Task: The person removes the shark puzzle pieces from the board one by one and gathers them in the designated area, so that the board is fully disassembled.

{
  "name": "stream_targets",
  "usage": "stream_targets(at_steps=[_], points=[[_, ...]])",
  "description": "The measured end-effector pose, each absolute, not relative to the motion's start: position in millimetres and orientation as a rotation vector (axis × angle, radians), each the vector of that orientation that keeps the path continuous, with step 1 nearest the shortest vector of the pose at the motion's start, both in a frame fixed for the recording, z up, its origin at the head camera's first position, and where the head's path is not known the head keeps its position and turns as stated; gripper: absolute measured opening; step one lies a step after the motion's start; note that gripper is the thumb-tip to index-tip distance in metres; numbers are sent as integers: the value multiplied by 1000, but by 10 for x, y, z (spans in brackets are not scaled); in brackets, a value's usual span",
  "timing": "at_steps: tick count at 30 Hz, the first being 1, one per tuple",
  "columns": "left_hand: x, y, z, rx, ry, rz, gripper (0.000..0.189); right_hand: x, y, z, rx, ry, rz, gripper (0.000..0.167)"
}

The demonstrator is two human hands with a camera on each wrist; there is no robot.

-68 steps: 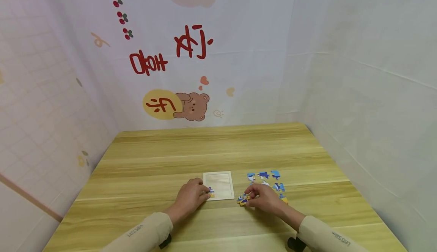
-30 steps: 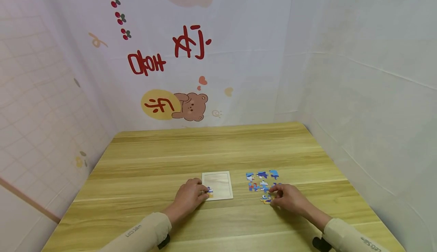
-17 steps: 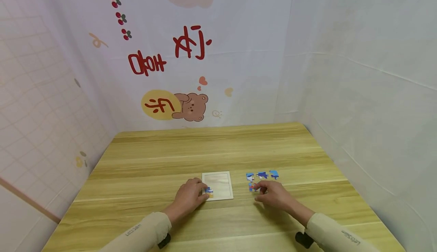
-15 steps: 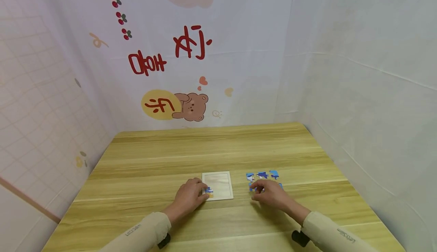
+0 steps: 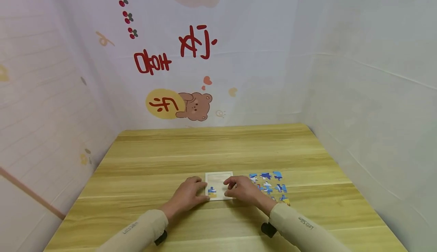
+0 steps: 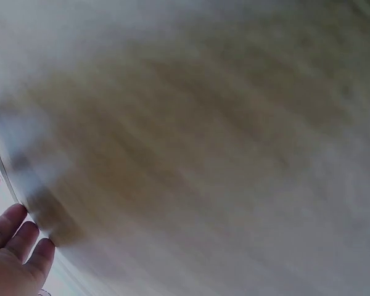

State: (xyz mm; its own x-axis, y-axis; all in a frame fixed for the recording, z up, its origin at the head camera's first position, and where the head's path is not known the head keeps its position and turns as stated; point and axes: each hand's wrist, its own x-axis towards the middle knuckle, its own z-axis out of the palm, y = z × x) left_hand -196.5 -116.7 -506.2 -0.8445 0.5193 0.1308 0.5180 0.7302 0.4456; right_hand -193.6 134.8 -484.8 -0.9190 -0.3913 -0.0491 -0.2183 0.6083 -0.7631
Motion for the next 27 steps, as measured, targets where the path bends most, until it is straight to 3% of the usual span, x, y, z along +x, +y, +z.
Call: stream_targets(at_steps=[10,27], points=[[-1934,-1143,-5047,980,2924,707,48,-2020,1046,-4989,-528,2618,-1201,34],[-1927,-1170,-5052,1019,2945,753,47,-2007,931,-5040,-627,2746,-1027,34]])
